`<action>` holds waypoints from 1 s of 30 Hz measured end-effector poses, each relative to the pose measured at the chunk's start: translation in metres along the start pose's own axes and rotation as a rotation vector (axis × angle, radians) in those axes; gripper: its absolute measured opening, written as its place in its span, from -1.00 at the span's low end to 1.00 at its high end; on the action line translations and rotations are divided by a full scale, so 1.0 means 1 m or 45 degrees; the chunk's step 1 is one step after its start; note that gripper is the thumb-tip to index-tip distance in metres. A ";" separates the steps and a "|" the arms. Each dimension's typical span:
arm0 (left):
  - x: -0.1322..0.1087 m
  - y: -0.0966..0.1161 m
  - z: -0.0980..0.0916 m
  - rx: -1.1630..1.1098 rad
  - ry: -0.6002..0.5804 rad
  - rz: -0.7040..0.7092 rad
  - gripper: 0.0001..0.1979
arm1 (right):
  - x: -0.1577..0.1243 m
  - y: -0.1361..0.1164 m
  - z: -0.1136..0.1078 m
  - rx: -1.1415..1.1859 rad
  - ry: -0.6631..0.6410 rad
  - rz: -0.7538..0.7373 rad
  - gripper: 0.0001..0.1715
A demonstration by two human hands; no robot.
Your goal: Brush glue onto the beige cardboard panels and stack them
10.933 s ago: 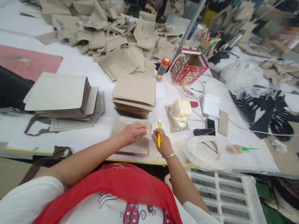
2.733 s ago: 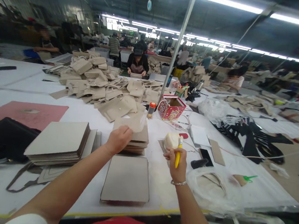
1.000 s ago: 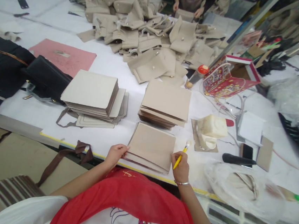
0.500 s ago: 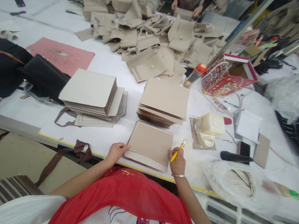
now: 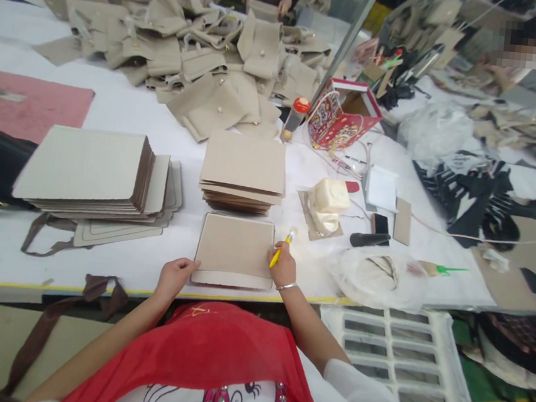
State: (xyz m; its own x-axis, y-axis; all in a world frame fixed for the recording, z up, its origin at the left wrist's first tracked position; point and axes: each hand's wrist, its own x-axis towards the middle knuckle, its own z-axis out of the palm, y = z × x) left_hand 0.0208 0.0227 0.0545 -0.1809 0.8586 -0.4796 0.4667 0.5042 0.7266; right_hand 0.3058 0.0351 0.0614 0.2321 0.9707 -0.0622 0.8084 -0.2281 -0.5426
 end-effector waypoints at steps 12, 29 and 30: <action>0.002 -0.004 -0.004 0.076 -0.021 0.082 -0.64 | 0.005 -0.008 -0.005 -0.156 -0.088 0.057 -0.72; 0.008 -0.010 -0.005 0.123 -0.058 0.137 -0.60 | 0.005 -0.003 -0.001 -0.113 -0.048 0.075 -0.68; 0.008 -0.009 -0.005 0.120 -0.053 0.141 -0.60 | 0.005 -0.003 -0.001 -0.105 -0.053 0.077 -0.69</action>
State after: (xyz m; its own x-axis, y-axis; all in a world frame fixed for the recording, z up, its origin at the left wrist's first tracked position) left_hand 0.0110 0.0254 0.0462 -0.0885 0.9031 -0.4203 0.5614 0.3938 0.7279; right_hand 0.3054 0.0402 0.0639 0.2607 0.9569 -0.1283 0.8357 -0.2902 -0.4662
